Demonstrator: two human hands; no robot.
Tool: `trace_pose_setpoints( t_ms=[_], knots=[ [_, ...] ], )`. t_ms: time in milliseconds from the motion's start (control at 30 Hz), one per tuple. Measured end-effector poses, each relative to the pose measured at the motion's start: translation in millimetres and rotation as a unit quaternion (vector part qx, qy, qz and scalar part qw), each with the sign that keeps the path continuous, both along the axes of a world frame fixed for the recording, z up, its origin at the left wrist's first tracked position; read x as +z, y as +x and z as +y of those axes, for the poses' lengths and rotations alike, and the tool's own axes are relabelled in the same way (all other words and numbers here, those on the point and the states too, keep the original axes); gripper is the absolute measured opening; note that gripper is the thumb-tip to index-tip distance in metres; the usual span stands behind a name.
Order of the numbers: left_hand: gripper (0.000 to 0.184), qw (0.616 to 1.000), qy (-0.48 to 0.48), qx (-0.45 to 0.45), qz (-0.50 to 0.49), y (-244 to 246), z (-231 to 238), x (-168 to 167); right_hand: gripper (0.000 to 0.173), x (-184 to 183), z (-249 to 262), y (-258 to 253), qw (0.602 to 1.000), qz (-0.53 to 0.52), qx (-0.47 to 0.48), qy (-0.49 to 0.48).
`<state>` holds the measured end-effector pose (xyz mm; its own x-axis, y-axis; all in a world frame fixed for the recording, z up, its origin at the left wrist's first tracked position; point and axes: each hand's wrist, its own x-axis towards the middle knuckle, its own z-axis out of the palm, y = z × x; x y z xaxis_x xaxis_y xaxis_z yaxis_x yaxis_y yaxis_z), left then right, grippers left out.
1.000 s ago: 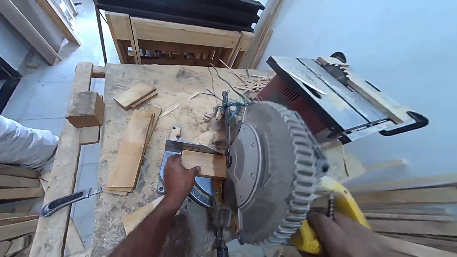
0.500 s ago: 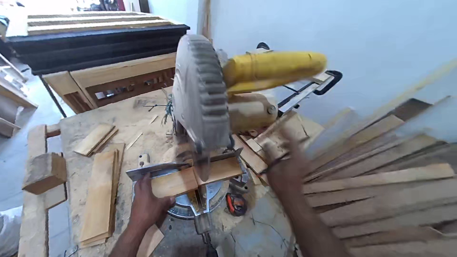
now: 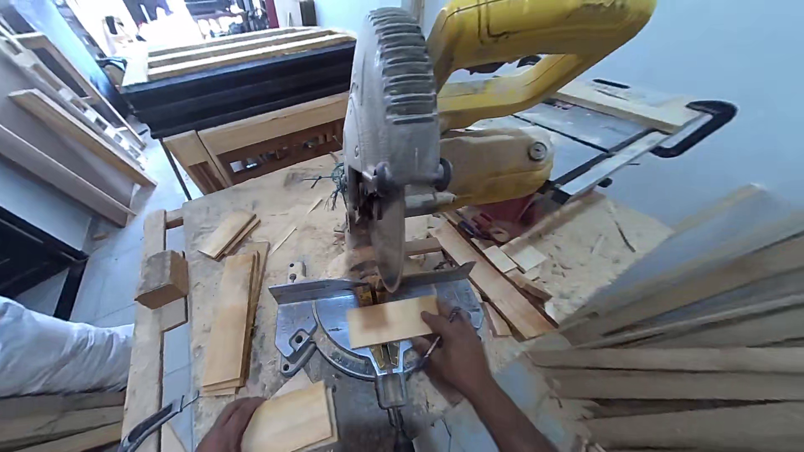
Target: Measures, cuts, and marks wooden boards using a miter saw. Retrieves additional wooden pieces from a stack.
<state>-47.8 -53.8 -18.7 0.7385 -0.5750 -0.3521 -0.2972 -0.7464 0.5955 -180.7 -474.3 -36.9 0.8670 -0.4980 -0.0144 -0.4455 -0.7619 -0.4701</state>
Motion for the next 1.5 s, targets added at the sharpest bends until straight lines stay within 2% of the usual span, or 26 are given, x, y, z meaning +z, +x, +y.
trace_pose_setpoints(
  t_ms=[133,200,300,367,467,533,600,633,700,767,867,1100,1333,1500],
  knots=[
    [0.095,0.997,-0.032,0.048,-0.046,7.1,8.2,4.7,0.062,14.3,50.1,48.8,0.999,0.017,0.014,0.028],
    [0.097,0.99,-0.076,0.04,-0.108,13.7,-14.4,10.8,0.065,9.0,62.1,71.4,1.0,0.01,-0.012,0.021],
    [0.092,0.982,-0.099,0.008,-0.161,33.6,-75.8,19.2,0.074,5.1,66.1,84.2,0.998,0.026,-0.046,0.02],
    [0.09,0.987,-0.075,-0.002,-0.144,49.7,-118.0,19.1,0.061,7.5,61.5,80.4,0.997,0.008,-0.055,0.062],
    [0.094,0.99,-0.024,0.083,-0.116,63.9,-159.8,15.3,0.04,6.5,47.2,62.7,0.979,-0.07,-0.05,0.183],
    [0.098,0.985,-0.015,0.143,-0.09,65.2,-169.1,12.0,0.039,6.0,42.1,55.4,0.968,-0.101,-0.041,0.228],
    [0.095,0.982,-0.045,0.171,-0.072,60.7,-167.8,5.5,0.045,2.2,44.9,56.5,0.961,-0.117,-0.058,0.244],
    [0.092,0.979,-0.063,0.183,-0.062,59.4,-165.8,2.1,0.051,2.2,48.0,60.0,0.962,-0.115,-0.075,0.238],
    [0.074,0.974,-0.099,0.201,-0.038,58.5,-163.1,-3.0,0.058,3.1,55.1,66.4,0.972,-0.089,-0.095,0.194],
    [0.057,0.968,-0.124,0.219,-0.01,57.8,-165.0,-2.7,0.059,0.9,60.3,70.6,0.991,-0.042,-0.064,0.112],
    [0.047,0.958,-0.146,0.245,0.002,58.5,-169.5,-3.4,0.057,-3.7,63.8,75.9,0.998,-0.008,-0.04,0.04],
    [0.037,0.953,-0.152,0.263,-0.002,56.5,-173.6,-5.5,0.057,-9.3,63.4,76.0,0.999,-0.004,-0.036,0.026],
    [0.042,0.941,-0.136,0.311,-0.012,59.0,-185.3,-5.6,0.059,-9.9,64.2,75.1,0.999,-0.008,-0.037,0.017],
    [0.039,0.941,-0.117,0.316,-0.007,60.2,-186.1,-1.7,0.06,-9.2,64.0,75.7,1.0,-0.002,-0.028,0.012]
  ],
)
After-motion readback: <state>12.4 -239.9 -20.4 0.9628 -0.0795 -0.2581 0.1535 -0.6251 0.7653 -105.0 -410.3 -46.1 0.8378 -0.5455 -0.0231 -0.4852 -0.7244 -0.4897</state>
